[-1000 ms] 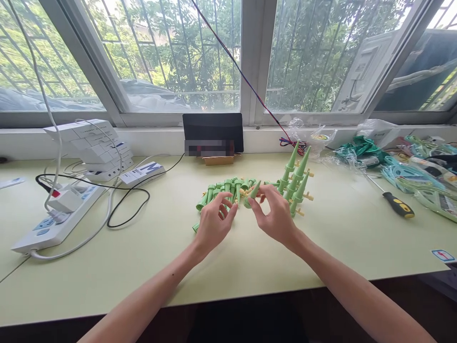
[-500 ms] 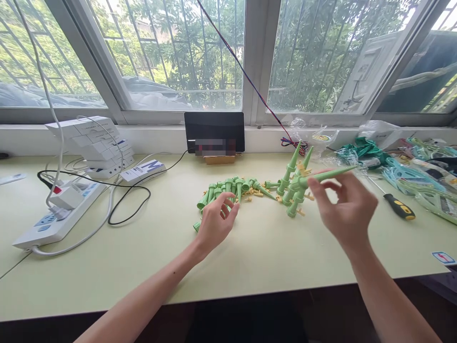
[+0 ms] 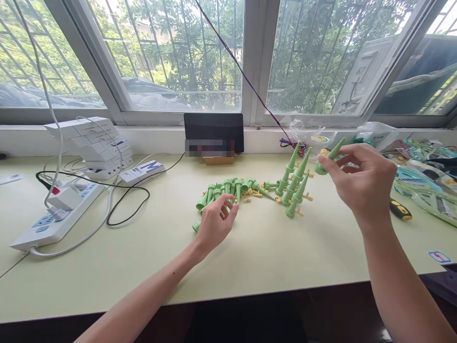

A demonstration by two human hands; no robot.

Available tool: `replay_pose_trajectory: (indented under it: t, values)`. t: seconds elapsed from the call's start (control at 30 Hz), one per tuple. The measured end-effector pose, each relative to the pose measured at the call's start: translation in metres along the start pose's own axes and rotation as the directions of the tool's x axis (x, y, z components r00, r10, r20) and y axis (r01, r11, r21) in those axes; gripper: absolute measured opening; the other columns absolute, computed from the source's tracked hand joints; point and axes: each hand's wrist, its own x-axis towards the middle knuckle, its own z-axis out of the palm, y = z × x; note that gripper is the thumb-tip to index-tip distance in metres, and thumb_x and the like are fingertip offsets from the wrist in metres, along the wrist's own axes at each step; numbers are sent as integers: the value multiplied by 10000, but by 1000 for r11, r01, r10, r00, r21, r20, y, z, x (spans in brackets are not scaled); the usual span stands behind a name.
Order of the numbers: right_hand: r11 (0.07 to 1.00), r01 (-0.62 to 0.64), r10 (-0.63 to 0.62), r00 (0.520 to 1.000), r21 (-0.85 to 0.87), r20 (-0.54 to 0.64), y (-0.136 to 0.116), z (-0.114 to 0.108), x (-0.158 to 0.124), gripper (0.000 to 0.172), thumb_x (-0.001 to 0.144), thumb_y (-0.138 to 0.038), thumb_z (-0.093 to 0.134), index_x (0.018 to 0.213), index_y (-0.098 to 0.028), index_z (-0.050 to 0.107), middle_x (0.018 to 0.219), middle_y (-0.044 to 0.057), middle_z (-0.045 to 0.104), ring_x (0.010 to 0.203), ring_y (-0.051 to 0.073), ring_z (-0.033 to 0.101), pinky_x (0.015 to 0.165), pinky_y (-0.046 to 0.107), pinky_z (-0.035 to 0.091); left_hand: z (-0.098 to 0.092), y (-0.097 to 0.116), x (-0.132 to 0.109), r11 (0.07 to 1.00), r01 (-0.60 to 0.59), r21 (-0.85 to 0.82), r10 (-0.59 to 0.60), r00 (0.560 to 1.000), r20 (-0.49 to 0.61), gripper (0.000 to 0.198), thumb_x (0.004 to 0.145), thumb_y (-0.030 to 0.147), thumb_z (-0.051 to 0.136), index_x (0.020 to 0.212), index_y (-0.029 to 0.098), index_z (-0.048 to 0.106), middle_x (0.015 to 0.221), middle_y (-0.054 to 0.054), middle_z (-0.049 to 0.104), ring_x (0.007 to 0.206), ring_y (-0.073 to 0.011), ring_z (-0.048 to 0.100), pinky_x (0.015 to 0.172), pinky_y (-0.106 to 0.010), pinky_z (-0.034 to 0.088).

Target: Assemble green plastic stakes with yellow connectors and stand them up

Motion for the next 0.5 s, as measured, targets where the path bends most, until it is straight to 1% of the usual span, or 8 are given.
replay_pose_trajectory:
  t: [0.2,0.33,0.43,0.5]
  values:
    - [999,-34,34,999,37,-11,-1,0,0,133,771,-271,761,851,-201,682,762,3,687,615,121,656,515,194,529,-1,0,1,1000,2,7,-2,1000,0,167,897,363,559,975,220,593,776,1,638,554,-102,529,529,-224,473]
    - [999,-17,17,1000,30,-4,1,-5,3,205,776,-261,745,960,-209,671,796,19,709,668,149,688,524,213,534,-1,1,0,1000,6,10,-6,1000,2,172,898,372,555,974,221,592,776,0,636,556,-104,528,533,-228,477]
    - [998,-22,21,999,52,28,3,-8,5,268,800,-227,692,1059,-210,624,858,49,727,763,190,719,534,242,540,-1,2,0,1000,4,13,-4,1000,3,177,900,378,551,973,222,593,772,-1,634,552,-108,525,536,-234,478]
    - [995,-51,45,997,87,66,4,-9,7,265,823,-217,654,1081,-211,593,884,63,731,810,204,727,543,253,540,-1,2,1,1000,3,14,-3,1000,4,173,899,374,553,969,222,592,766,1,634,550,-109,524,538,-234,478]
